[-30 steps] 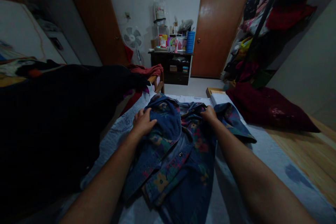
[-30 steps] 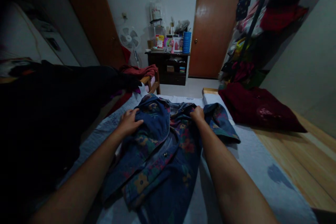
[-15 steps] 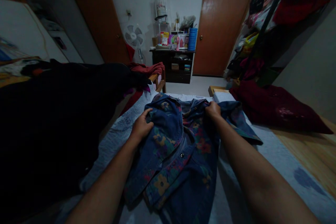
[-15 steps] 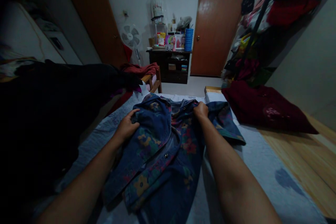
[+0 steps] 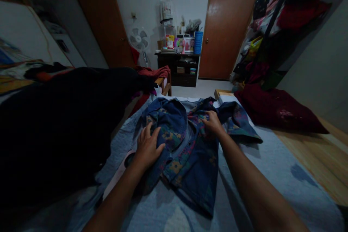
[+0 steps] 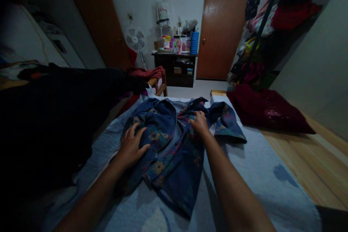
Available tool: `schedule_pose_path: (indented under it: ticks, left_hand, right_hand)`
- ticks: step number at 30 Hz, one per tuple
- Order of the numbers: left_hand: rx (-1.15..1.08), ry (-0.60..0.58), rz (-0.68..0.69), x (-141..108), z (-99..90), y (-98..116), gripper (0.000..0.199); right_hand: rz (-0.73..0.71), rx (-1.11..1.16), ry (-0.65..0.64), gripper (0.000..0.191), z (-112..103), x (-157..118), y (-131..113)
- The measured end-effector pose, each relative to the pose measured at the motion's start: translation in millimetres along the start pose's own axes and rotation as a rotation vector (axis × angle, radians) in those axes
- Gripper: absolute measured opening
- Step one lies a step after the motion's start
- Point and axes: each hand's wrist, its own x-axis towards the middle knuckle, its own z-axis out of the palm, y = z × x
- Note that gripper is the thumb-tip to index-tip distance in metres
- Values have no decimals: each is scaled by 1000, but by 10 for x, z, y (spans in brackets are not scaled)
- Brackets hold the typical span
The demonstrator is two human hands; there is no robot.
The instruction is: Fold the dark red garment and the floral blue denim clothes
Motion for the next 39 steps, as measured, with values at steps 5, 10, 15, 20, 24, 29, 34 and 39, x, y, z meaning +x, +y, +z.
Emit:
schedule_pose_path:
  ticks: [5,10,15,20,24,29,34,39]
  left_hand:
    - [-154,-493,144,-569,-216,22,78]
    - [3,-500,20,-847,-110,-28,94]
    - [-45,-355,19,-824,-64,-42,79]
    - [-292,-194,50,-631,-264,140,37]
    - [-491,-22,-66,-564,-365,397,30]
    - [-413,114,-53,-641,-285,614,31]
    - [-513,-231,44,-755,-54,671,23]
    - [-504,-402,73,-910,167,622,54]
  right_hand:
    - [-103,-59,-355,25,-122,-840,-289]
    - [-194,-96,-483,56,-173,-1682,-431]
    - [-175,-197,-568,103,-25,-2135,-378]
    - [-257,-177,-402,59,51,-2210,-360]
    - [-243,-173,-347,48,-187,-2149,-382]
    - [-233,-267,-207,40,-693,-2136,-281]
    - [-136,-367,-477,26,-825,-2231,-109]
    - [-159,-195,-385,17,-674,-2221,-261]
